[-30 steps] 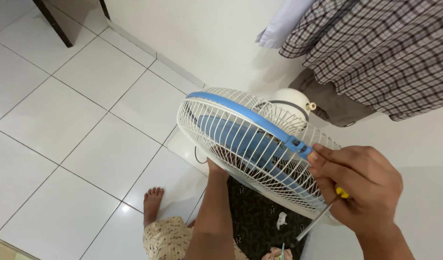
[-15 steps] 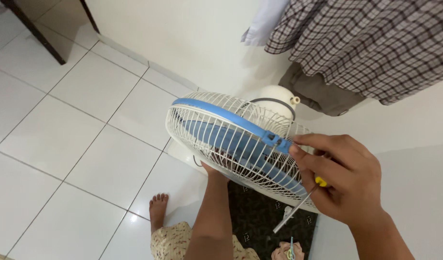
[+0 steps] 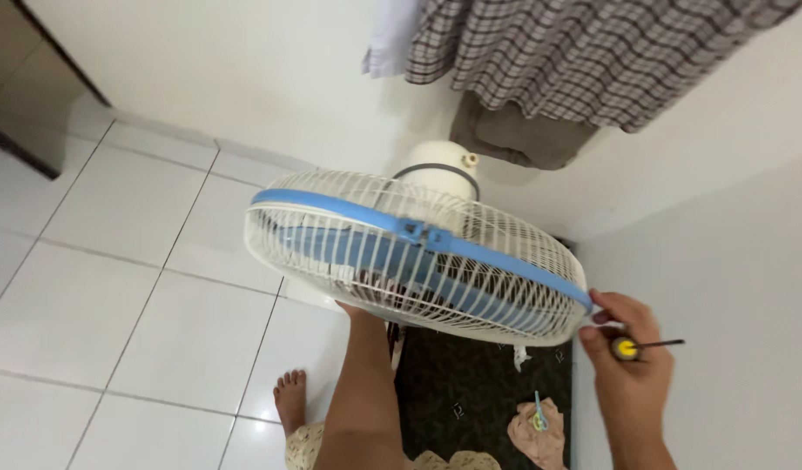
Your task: The person services a standing electric fan on the floor. They detach the front grille, remove and reposition the blue fan blades on the motor hub, then use a screwdriver to tighten the grille clips and resecure the grille around the fan head.
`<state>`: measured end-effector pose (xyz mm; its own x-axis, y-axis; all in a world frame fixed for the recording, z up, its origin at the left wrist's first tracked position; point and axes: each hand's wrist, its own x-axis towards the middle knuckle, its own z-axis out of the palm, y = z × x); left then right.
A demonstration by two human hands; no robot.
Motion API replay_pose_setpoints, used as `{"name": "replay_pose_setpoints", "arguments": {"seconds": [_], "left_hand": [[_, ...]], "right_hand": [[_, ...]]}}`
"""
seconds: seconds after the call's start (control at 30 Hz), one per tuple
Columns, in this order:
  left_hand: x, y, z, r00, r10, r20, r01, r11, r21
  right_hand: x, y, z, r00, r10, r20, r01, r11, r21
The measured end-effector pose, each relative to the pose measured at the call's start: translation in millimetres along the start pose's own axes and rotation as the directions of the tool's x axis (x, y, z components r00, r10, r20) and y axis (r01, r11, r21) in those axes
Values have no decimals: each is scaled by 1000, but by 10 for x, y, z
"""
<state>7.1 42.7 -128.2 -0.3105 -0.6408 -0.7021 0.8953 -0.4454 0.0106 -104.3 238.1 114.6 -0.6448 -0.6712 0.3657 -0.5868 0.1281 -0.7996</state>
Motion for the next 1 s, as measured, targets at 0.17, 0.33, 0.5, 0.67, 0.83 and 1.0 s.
{"name": "replay_pose_setpoints", "arguments": {"seconds": [0.17, 0.33, 0.5, 0.67, 0.83, 1.0], "left_hand": [[-63, -2, 52, 993, -43, 113, 36, 998, 56], [-114, -24, 102, 967, -77, 242, 56, 994, 94], [-115, -52, 102, 914, -119, 389, 83, 991, 109], [-92, -95, 64, 780, -171, 602, 147, 985, 89], [-72, -169, -39, 470, -166, 867, 392, 919, -37], [-97, -124, 61, 762, -137, 633, 254, 962, -97]], "right_hand": [[-127, 338, 14, 924, 373, -90, -350, 915, 200], [-125, 565, 141, 897, 430, -103, -357, 841, 406], [-175, 721, 214, 879, 435, -197, -303, 826, 476], [-127, 782, 237, 877, 415, -241, -239, 813, 530], [-148, 532, 215, 895, 351, -275, -219, 883, 414], [78, -188, 169, 964, -113, -242, 35, 951, -306]]}}
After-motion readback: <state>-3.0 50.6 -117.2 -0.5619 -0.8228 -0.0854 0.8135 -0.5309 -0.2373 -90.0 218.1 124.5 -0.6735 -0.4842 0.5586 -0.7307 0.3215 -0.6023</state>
